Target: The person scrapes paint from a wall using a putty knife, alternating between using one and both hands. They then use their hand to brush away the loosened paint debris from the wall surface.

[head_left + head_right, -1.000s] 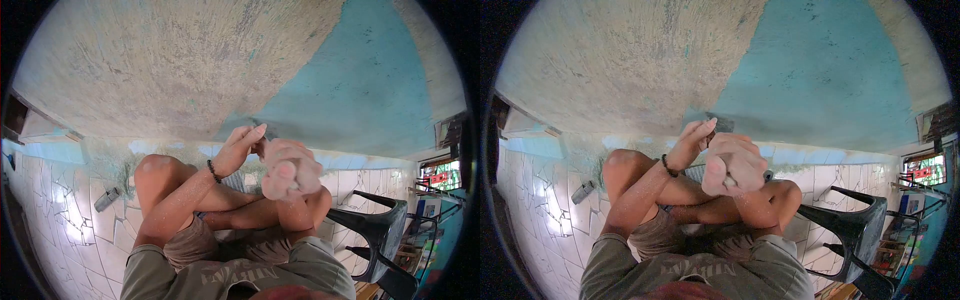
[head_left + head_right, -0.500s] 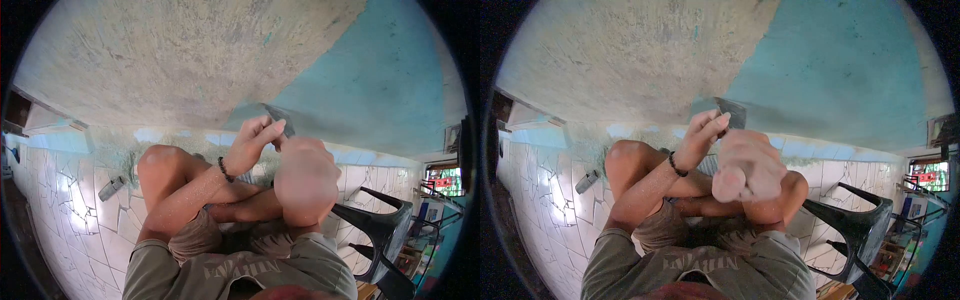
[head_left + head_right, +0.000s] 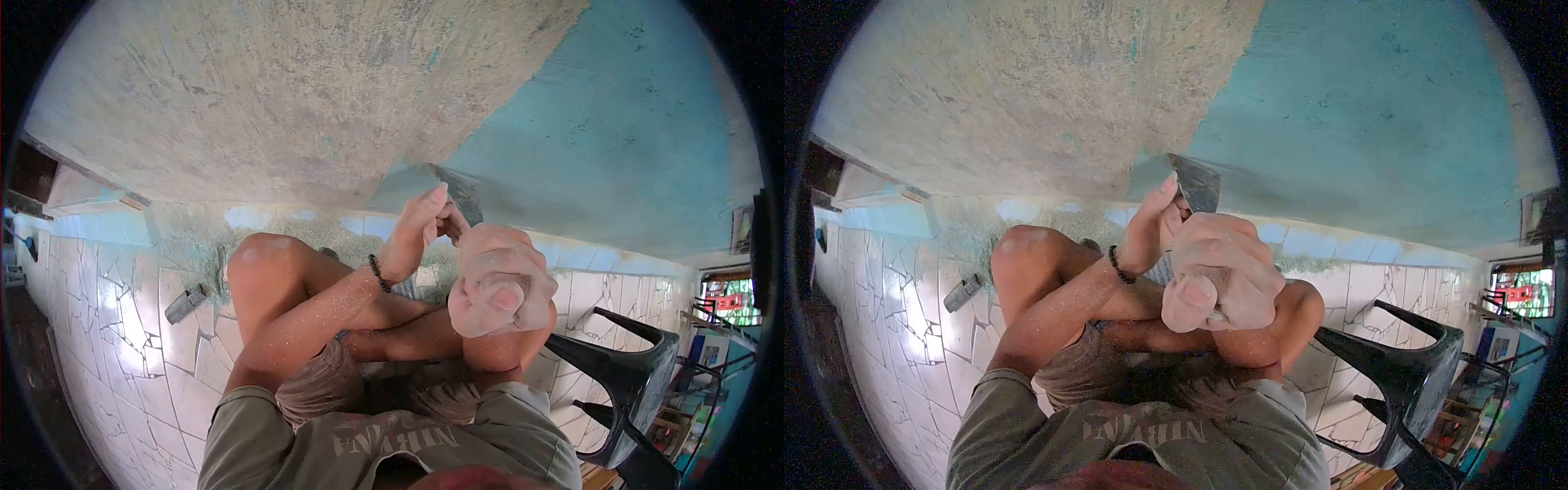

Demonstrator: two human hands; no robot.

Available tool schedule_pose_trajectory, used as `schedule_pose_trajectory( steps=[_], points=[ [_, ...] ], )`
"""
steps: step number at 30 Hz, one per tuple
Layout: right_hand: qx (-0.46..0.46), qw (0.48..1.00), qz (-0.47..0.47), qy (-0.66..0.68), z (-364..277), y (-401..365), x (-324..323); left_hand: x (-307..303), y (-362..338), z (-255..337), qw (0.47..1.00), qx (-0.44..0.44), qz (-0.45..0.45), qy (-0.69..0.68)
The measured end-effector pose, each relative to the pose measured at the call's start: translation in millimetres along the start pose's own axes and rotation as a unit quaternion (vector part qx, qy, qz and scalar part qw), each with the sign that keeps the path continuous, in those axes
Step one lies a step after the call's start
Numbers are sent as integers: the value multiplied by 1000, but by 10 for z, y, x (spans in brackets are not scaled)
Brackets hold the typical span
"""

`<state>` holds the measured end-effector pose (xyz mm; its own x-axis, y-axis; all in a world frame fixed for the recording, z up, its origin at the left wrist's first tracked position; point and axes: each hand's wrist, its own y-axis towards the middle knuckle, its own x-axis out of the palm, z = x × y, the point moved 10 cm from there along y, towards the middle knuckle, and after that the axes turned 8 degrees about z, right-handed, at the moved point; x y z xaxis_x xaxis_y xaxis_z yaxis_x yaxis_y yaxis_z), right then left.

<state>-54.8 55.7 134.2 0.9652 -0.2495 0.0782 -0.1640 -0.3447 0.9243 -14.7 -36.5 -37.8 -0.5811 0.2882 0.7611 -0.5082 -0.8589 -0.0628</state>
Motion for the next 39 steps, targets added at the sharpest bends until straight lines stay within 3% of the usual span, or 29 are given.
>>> schedule_pose_trajectory(
  steps=[3, 5, 9, 14, 18, 21, 27, 30, 33, 36, 39],
  points=[
    [-40, 995, 65, -70, 112, -78, 43, -150, 61, -225, 998, -15, 49, -37],
    [-70, 991, 50, -107, 2, -72, 3, -217, 85, -289, 997, -14, 59, -40],
    [-45, 992, 112, 40, -38, -46, -36, -50, 9, 16, 1000, 23, 21, -4],
    [-31, 999, 25, -31, -135, 7, -21, 25, -7, -1, 999, 40, 4, 2],
    [-39, 993, 36, -104, 36, -68, -14, -12, -31, -55, 999, 30, 13, 2],
    [-6, 992, -9, -128, -72, -28, 30, 9, 3, -19, 999, 34, -7, -4],
    [-57, 995, 28, -82, -5, -28, 110, -56, -43, 81, 998, 44, 44, 32],
    [-18, 997, 4, -73, -154, 63, 153, -24, -48, 121, 998, 56, 15, 27],
    [-70, 994, 86, 1, -148, -14, 72, 41, -55, 119, 998, 68, -16, 9],
    [-29, 997, -21, -74, -171, 105, 152, 92, -48, 136, 997, 72, -26, 9],
    [-9, 990, -22, -141, -95, 69, 111, 25, -72, 149, 998, 69, -10, 7]
  ],
)
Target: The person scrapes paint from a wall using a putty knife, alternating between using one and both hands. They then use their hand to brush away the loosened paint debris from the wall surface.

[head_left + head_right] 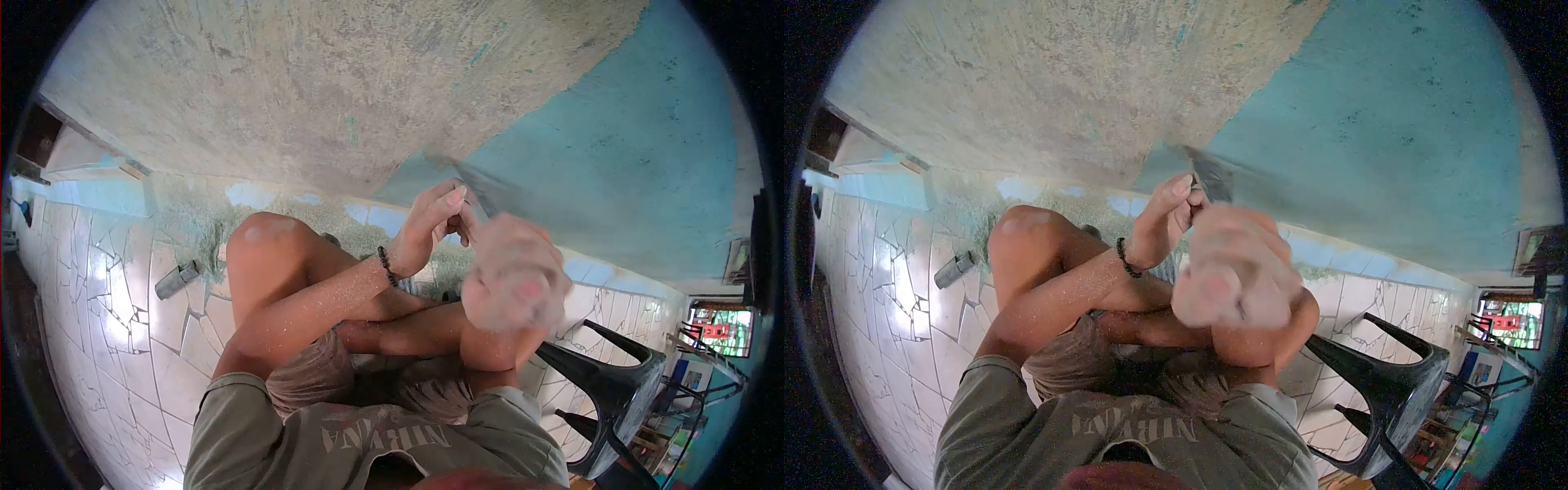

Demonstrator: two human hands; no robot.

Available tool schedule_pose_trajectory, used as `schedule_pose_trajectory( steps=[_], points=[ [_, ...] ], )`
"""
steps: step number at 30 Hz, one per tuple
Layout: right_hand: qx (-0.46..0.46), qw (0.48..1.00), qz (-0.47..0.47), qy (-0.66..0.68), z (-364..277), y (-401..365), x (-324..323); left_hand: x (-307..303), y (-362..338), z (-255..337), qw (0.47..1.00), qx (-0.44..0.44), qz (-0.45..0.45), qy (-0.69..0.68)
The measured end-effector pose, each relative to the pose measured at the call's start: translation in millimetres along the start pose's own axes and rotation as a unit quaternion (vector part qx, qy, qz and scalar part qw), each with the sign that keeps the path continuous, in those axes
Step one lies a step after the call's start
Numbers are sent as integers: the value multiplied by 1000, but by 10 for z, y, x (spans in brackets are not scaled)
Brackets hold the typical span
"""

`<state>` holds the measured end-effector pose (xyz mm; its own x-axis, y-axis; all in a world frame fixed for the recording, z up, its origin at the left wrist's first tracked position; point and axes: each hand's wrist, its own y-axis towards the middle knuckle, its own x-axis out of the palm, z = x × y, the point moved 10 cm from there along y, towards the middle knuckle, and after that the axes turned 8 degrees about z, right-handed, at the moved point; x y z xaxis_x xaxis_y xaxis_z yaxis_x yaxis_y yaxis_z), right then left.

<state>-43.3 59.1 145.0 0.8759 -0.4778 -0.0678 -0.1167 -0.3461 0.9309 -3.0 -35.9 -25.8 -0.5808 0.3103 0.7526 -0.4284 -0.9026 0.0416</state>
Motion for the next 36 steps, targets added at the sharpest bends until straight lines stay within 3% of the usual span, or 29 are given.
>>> schedule_pose_trajectory(
  steps=[5, 7, 9, 11, 13, 16, 17, 20, 22, 25, 30, 32, 33, 36],
  points=[
    [12, 994, 55, 93, 33, -48, -7, -26, 1, -61, 1000, -13, 9, 1],
    [5, 995, 43, 88, 10, -39, 49, 30, -5, -54, 1000, -18, -13, -19],
    [-22, 999, 21, 40, 28, -18, 169, -271, 53, -546, 995, -82, 39, -49],
    [-48, 999, -14, -18, -21, -2, 150, -325, 94, -508, 995, -80, 48, -45],
    [-5, 999, -53, -6, -39, 24, 161, -103, 22, -119, 999, -20, 25, -25],
    [-52, 997, -23, 55, -55, 106, 249, -137, 42, -178, 1000, -6, 18, 5],
    [-22, 997, -61, 35, -55, 161, 340, -98, 66, -211, 1000, -2, 1, -7],
    [-69, 991, -101, 53, -218, 319, 255, -47, 101, -137, 999, 22, -30, -15],
    [-29, 986, -147, 74, -106, 279, 229, 0, 40, 47, 999, 34, -36, 7],
    [-52, 987, -114, 104, -79, 126, 162, -7, 84, 57, 999, 40, -24, -6],
    [70, 996, -60, 13, 107, -26, -8, -11, 27, 129, 997, 59, -28, 44],
    [49, 997, -20, 47, 204, -8, 111, -3, 1, 76, 998, 53, -7, 41],
    [16, 998, -64, 2, 91, 18, 106, -12, 11, 54, 999, 42, 4, 25],
    [-28, 991, 9, 129, -42, 10, 17, -56, 32, 113, 999, 37, 11, 24]
  ],
)
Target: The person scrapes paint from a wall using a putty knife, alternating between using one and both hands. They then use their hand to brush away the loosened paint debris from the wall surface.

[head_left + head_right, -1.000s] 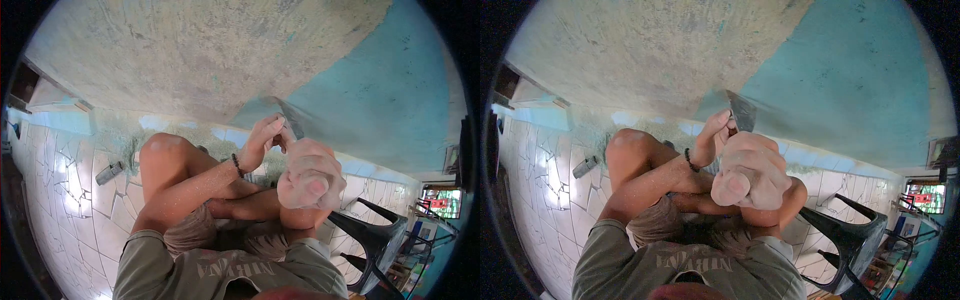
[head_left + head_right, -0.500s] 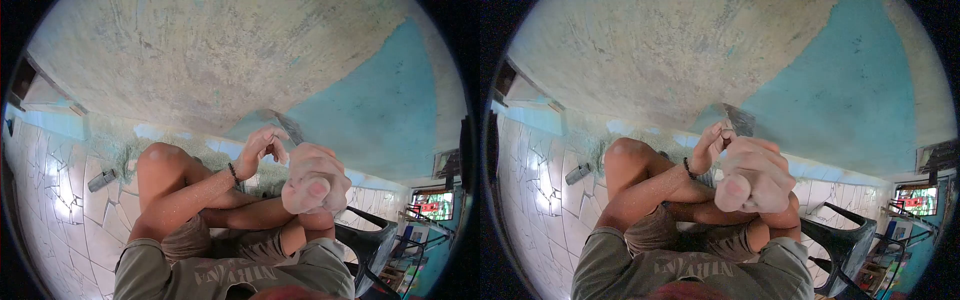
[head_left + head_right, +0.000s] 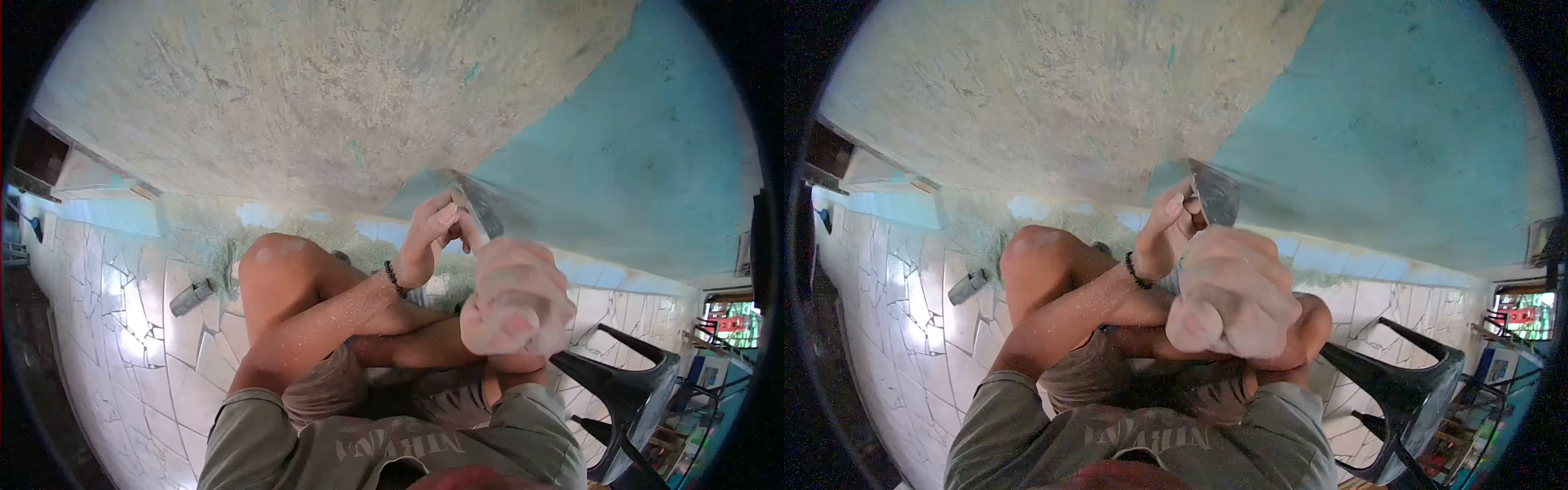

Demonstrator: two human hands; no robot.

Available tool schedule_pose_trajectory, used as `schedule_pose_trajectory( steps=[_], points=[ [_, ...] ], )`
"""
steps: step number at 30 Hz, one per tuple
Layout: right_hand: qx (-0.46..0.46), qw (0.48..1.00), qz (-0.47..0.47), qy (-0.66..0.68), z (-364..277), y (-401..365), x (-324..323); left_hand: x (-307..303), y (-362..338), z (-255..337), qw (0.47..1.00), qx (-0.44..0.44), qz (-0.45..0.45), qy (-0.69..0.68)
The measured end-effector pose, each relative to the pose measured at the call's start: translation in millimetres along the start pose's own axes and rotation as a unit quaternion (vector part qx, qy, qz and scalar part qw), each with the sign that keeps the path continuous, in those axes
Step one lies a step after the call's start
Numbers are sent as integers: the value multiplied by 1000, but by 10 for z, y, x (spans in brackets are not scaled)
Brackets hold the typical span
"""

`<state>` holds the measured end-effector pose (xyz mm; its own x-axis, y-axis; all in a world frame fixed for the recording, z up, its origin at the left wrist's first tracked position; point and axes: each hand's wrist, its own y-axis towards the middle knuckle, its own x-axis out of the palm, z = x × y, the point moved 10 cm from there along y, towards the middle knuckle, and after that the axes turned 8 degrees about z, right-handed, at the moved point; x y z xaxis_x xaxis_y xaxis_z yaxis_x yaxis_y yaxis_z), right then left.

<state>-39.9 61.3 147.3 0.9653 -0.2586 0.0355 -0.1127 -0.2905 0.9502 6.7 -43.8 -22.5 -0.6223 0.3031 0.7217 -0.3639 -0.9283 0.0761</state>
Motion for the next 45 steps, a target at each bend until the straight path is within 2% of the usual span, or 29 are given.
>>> schedule_pose_trajectory(
  steps=[2, 3, 6, 7, 10, 14, 15, 18, 19, 21, 24, 33, 34, 36, 37, 40, 43, 45],
  points=[
    [-17, 989, -72, -131, 14, -17, 86, -84, -8, -177, 1000, -20, 11, -19],
    [16, 989, -84, -120, 68, -30, 113, -112, 36, -245, 998, -34, 22, -40],
    [-59, 998, 25, -16, -76, 86, 107, -99, 76, -217, 998, -23, 32, -53],
    [-55, 998, 27, -20, -99, 115, 102, -38, 57, -167, 997, -25, 33, -60],
    [-13, 998, 17, -65, 29, 7, 58, -4, -2, -278, 997, -53, 41, -47],
    [98, 992, -25, -78, 39, -13, -7, -186, 0, -402, 995, -80, 64, 5],
    [79, 993, -33, -76, 80, -32, 23, -180, -9, -405, 995, -84, 60, 3],
    [7, 995, 47, -87, 117, -117, 31, -92, -33, -451, 994, -96, 42, -10],
    [-34, 988, 144, -43, 88, -203, 61, -82, -27, -441, 995, -97, 36, -8],
    [-79, 976, 202, 10, 50, -233, 74, -73, -26, -415, 995, -97, 28, -1],
    [-93, 992, 87, 5, -97, -118, 163, -102, -25, -447, 994, -105, 28, 3],
    [-100, 995, 14, -13, -101, -74, 177, -62, -45, -345, 995, -93, 13, 45],
    [-79, 996, 11, -32, -6, -75, 206, -35, -43, -366, 994, -94, 12, 50],
    [-36, 997, 10, -71, 197, -118, 251, -67, -55, -372, 992, -96, 7, 77],
    [-25, 998, 19, -47, 215, -130, 242, -69, -33, -384, 991, -97, 3, 90],
    [-121, 991, 58, 0, -117, -59, 112, -90, 52, -282, 978, -86, -24, 189],
    [-107, 994, 36, -1, -155, 29, 146, -153, 181, -115, 933, -60, -54, 350],
    [-102, 994, 31, -4, -151, 24, 147, -220, 281, -52, 883, -26, -61, 464]
  ],
)
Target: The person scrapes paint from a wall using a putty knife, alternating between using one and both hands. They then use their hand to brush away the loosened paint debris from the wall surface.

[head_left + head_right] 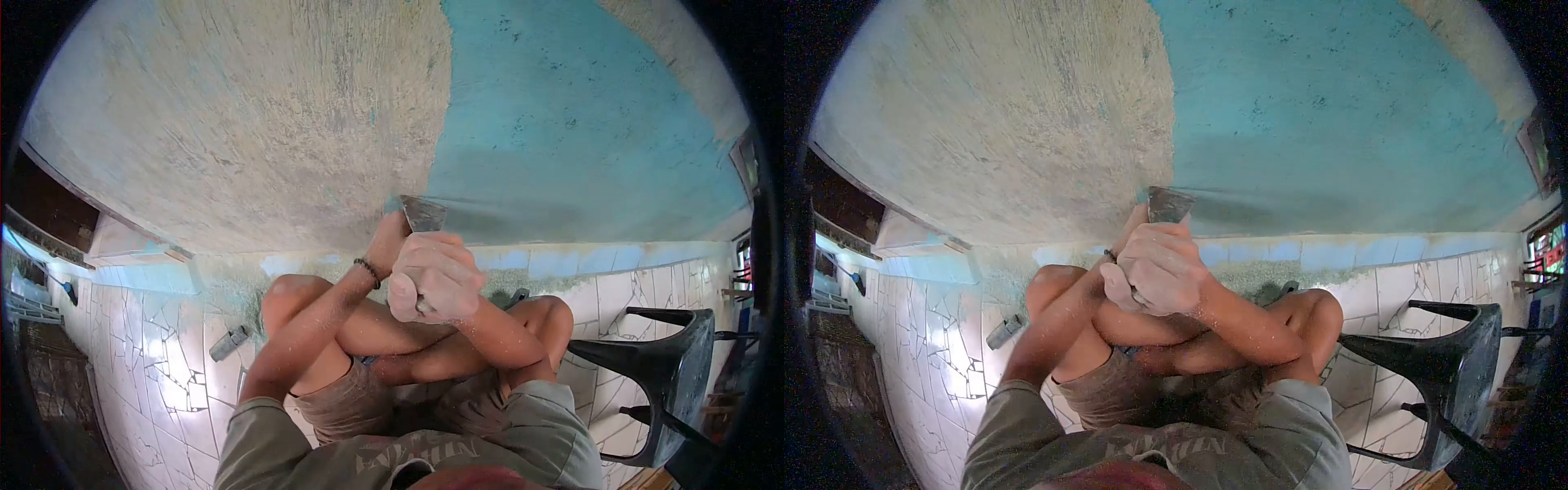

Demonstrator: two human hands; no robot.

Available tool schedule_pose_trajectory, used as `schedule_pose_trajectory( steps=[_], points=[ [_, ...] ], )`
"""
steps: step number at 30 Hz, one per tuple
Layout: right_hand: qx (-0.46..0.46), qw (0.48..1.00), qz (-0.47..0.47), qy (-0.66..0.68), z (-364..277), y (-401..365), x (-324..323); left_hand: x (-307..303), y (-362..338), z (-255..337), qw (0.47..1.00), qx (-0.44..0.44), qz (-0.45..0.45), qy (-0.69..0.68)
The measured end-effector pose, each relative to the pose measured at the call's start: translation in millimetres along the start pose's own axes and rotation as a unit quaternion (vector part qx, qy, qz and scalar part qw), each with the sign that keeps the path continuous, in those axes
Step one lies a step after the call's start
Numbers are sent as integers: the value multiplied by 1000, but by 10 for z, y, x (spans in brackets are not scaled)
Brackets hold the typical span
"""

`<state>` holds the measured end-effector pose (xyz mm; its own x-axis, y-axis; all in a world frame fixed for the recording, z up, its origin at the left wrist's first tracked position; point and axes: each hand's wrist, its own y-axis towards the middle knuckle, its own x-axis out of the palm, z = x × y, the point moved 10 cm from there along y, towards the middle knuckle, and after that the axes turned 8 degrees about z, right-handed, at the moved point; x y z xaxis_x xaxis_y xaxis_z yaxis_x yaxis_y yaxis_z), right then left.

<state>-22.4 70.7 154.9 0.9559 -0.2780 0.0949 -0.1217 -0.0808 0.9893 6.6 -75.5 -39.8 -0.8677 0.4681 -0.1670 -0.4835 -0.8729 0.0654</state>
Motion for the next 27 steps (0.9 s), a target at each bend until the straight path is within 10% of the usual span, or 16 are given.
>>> schedule_pose_trajectory(
  steps=[8, 27],
  points=[
    [134, 981, -30, -134, 523, -371, -22, -161, -102, -29, 958, 82, 79, 262],
    [41, 999, -18, -28, 139, -170, -16, -131, -188, 43, 937, 135, 128, 297]
  ],
)
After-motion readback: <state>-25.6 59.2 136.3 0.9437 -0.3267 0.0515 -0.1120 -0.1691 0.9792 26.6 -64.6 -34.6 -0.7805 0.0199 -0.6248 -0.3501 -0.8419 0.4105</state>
